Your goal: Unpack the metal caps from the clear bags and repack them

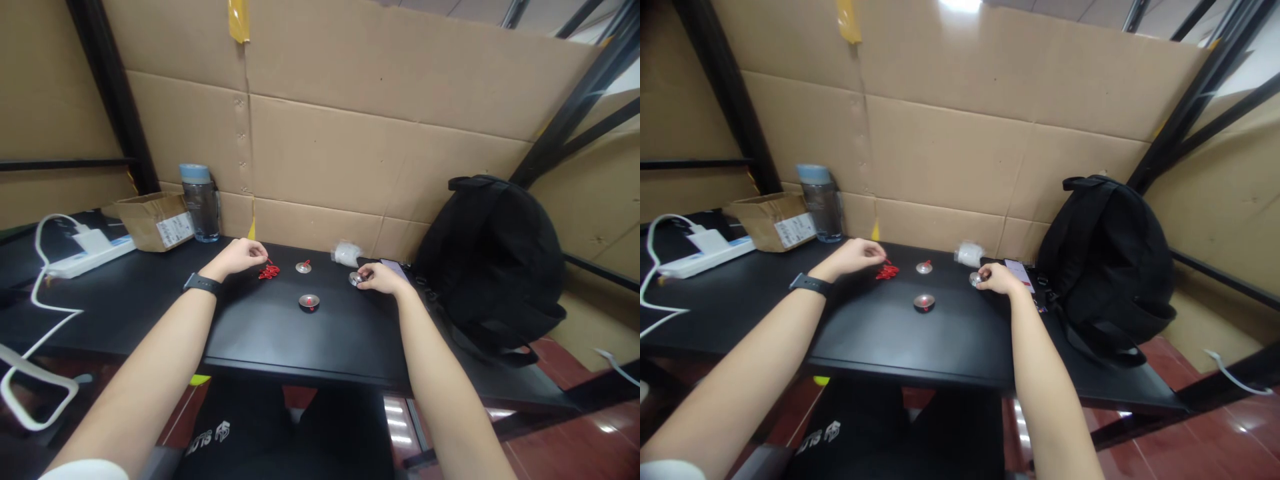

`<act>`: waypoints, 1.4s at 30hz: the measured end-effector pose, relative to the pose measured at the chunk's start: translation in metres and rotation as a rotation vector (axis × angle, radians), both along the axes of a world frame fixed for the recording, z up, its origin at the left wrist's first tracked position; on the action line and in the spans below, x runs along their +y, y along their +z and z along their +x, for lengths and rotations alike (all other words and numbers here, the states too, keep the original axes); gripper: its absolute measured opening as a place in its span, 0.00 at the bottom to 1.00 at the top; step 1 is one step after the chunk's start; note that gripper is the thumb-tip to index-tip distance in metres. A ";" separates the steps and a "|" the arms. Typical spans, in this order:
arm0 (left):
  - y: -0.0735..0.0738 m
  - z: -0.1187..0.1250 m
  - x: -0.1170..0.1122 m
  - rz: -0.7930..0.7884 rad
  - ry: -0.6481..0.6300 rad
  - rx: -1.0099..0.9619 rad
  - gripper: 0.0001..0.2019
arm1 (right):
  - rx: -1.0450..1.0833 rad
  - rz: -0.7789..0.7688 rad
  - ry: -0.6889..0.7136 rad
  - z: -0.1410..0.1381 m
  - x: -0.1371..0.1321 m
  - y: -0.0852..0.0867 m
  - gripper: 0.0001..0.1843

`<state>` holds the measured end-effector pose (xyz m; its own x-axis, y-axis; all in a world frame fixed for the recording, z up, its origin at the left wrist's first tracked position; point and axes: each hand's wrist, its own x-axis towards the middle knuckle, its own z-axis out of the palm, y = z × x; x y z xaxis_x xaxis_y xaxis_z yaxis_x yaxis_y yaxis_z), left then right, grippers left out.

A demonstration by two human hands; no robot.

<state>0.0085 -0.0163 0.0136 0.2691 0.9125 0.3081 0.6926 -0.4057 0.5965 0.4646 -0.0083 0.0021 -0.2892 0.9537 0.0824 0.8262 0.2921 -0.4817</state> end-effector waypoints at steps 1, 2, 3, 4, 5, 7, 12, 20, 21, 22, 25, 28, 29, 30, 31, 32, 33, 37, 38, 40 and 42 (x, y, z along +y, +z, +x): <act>-0.001 -0.001 0.001 -0.003 0.000 0.016 0.14 | 0.000 -0.001 -0.002 0.000 0.000 -0.001 0.22; -0.001 -0.002 0.001 -0.009 -0.005 0.030 0.14 | 0.000 -0.001 -0.005 -0.001 0.000 -0.001 0.22; -0.001 -0.002 0.001 -0.014 -0.011 0.043 0.14 | 0.000 -0.002 -0.008 -0.001 0.000 -0.001 0.22; -0.001 -0.003 0.001 -0.022 -0.017 0.057 0.14 | 0.000 -0.004 -0.007 -0.002 0.000 -0.001 0.22; 0.000 -0.003 0.000 -0.034 -0.021 0.075 0.13 | 0.000 -0.004 -0.005 -0.002 -0.001 -0.001 0.23; 0.003 -0.002 -0.002 -0.069 -0.027 0.114 0.12 | -0.003 -0.001 0.005 -0.004 -0.002 0.000 0.24; 0.005 -0.002 -0.004 -0.121 -0.046 0.153 0.12 | -0.016 0.002 0.030 -0.011 -0.006 0.002 0.24; -0.001 -0.003 0.003 -0.096 -0.069 0.167 0.15 | -0.004 0.008 0.031 -0.014 -0.006 0.001 0.24; -0.001 -0.004 0.003 -0.094 -0.067 0.178 0.15 | -0.002 0.010 0.031 -0.014 -0.006 0.001 0.24; -0.002 -0.004 0.004 -0.091 -0.067 0.190 0.16 | -0.001 0.012 0.031 -0.014 -0.006 0.001 0.24; -0.005 -0.004 0.006 -0.082 -0.074 0.207 0.16 | -0.011 0.020 0.034 -0.016 -0.007 0.001 0.24; -0.006 -0.003 0.007 -0.088 -0.079 0.194 0.17 | -0.026 0.025 0.037 -0.019 -0.008 0.002 0.24; -0.006 -0.002 0.007 -0.093 -0.080 0.189 0.18 | -0.030 0.024 0.039 -0.019 -0.008 0.002 0.24; -0.006 -0.001 0.006 -0.097 -0.083 0.185 0.18 | -0.032 0.023 0.043 -0.020 -0.008 0.002 0.24; -0.006 0.000 0.005 -0.098 -0.084 0.179 0.18 | -0.033 0.022 0.047 -0.020 -0.008 0.002 0.24; -0.005 0.002 0.004 -0.095 -0.083 0.172 0.19 | -0.036 0.021 0.053 -0.020 -0.008 0.002 0.24; -0.004 0.003 0.003 -0.086 -0.081 0.161 0.18 | -0.042 0.023 0.059 -0.020 -0.007 0.001 0.24; -0.003 0.006 0.000 -0.044 -0.083 0.103 0.16 | -0.065 0.039 0.066 -0.018 -0.004 -0.003 0.25; -0.003 0.007 0.000 -0.038 -0.085 0.091 0.16 | -0.067 0.040 0.069 -0.018 -0.003 -0.003 0.25; -0.003 0.008 0.001 -0.016 -0.077 0.073 0.16 | -0.079 0.048 0.073 -0.018 -0.002 -0.004 0.26; -0.003 0.014 0.000 0.060 -0.049 0.069 0.16 | -0.114 0.064 0.072 -0.020 -0.001 -0.005 0.27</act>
<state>0.0228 -0.0161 0.0102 0.3359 0.8781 0.3408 0.7097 -0.4739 0.5213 0.4443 -0.0097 -0.0025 -0.3678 0.9240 0.1048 0.8503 0.3798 -0.3643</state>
